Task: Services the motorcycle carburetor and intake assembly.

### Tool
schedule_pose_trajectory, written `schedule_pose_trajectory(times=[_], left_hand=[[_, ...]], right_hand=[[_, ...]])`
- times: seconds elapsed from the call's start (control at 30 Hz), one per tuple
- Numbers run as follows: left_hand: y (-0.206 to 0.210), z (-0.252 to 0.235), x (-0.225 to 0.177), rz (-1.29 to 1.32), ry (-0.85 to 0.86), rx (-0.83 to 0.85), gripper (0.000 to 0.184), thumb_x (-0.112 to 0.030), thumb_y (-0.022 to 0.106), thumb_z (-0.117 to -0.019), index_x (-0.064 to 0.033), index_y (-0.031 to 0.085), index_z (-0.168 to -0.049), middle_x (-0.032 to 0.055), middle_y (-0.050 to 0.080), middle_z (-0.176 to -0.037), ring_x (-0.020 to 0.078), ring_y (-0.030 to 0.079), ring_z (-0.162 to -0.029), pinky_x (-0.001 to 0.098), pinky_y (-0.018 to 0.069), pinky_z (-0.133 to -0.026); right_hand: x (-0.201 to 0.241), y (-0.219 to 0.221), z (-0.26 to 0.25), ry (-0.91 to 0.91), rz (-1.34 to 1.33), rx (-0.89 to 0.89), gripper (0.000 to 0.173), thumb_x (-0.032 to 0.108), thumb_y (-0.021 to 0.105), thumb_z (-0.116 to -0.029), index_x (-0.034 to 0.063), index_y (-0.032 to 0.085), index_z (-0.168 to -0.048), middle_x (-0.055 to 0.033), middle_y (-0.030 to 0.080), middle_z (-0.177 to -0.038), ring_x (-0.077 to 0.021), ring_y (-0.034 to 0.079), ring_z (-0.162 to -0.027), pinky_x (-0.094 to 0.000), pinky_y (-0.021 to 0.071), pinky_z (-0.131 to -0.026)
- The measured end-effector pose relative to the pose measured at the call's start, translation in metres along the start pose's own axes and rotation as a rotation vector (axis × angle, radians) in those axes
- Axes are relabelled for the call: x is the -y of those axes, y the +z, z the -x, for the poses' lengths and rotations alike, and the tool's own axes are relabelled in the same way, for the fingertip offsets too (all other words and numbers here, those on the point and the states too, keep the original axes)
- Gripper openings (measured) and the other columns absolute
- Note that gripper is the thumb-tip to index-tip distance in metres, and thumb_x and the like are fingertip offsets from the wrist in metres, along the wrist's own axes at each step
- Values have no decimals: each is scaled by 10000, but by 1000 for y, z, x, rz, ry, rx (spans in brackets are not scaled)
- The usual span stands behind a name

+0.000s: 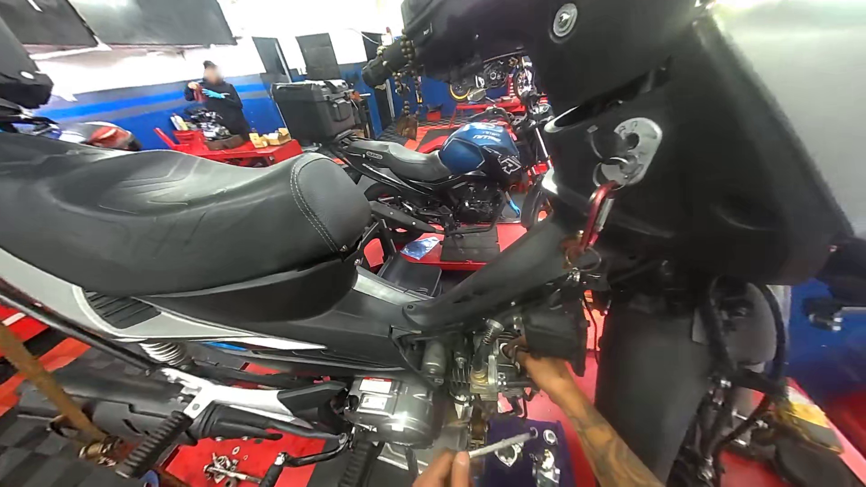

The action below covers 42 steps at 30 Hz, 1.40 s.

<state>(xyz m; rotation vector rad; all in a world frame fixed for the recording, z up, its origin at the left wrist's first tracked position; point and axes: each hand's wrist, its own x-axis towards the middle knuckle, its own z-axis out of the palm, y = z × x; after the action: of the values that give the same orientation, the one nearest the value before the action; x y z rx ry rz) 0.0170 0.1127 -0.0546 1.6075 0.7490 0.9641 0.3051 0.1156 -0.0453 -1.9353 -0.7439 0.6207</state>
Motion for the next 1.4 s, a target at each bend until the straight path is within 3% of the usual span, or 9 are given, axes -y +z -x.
schedule_pose_trajectory(times=[0.2,0.3,0.43,0.63,0.7,0.9,1.17,1.3,1.4], left_hand=[[25,-39,-17,-217,206,-253,289,-205,592,-994,-63,738,-789,-20,641,-690,47,607,-578,220,553,-547],[45,-67,-22,-340,382,-356,323,-246,618,-974,-74,711,-716,-39,598,-651,15,558,-552,187,499,-509],[72,-88,-27,-468,492,-382,312,-237,630,-951,-88,708,-688,-39,587,-624,28,545,-517,216,486,-472],[101,-94,-12,-659,467,-415,343,-283,616,-936,-111,700,-651,-31,593,-588,77,551,-477,299,477,-446],[105,-94,-9,-698,451,-428,366,-296,611,-938,-107,692,-635,-25,587,-576,92,546,-469,314,469,-443],[108,-95,-10,-741,423,-476,419,-325,610,-933,-121,624,-568,-35,522,-535,90,507,-449,320,431,-429],[110,-93,-6,-814,467,-513,409,-315,634,-918,-123,602,-558,-27,525,-539,110,508,-453,334,425,-434],[115,-84,-2,-871,525,-526,406,-313,651,-907,-120,603,-553,-22,516,-535,116,506,-453,323,413,-429],[117,-82,-1,-868,516,-545,400,-304,661,-886,-124,586,-536,-28,506,-523,115,494,-443,321,401,-427]], right_hand=[[-5,3,16,161,-136,-242,171,161,753,-886,52,744,-1018,-103,719,-899,-218,686,-827,-463,564,-779],[-7,2,20,166,-205,-271,230,153,739,-900,18,698,-1081,-129,696,-908,-245,670,-820,-477,559,-758],[-9,-3,21,153,-269,-257,196,133,724,-893,13,688,-1044,-122,672,-839,-234,638,-732,-453,539,-685],[-12,-9,26,156,-330,-231,230,103,715,-881,13,685,-1091,-136,711,-920,-249,695,-838,-476,574,-764],[-15,-11,26,115,-329,-247,298,100,725,-881,16,676,-1163,-143,715,-972,-259,702,-877,-492,583,-804],[-13,-13,29,105,-297,-257,392,97,732,-862,62,659,-1246,-141,707,-993,-269,684,-863,-519,562,-770],[-15,-9,29,104,-277,-242,230,144,755,-854,59,698,-1060,-138,687,-875,-273,667,-743,-511,549,-645],[-19,-7,27,51,-223,-269,252,189,766,-856,44,707,-1054,-146,708,-988,-293,686,-944,-559,555,-831],[-18,-7,27,49,-192,-284,265,192,784,-854,22,712,-1044,-170,707,-993,-324,681,-966,-576,544,-851]])
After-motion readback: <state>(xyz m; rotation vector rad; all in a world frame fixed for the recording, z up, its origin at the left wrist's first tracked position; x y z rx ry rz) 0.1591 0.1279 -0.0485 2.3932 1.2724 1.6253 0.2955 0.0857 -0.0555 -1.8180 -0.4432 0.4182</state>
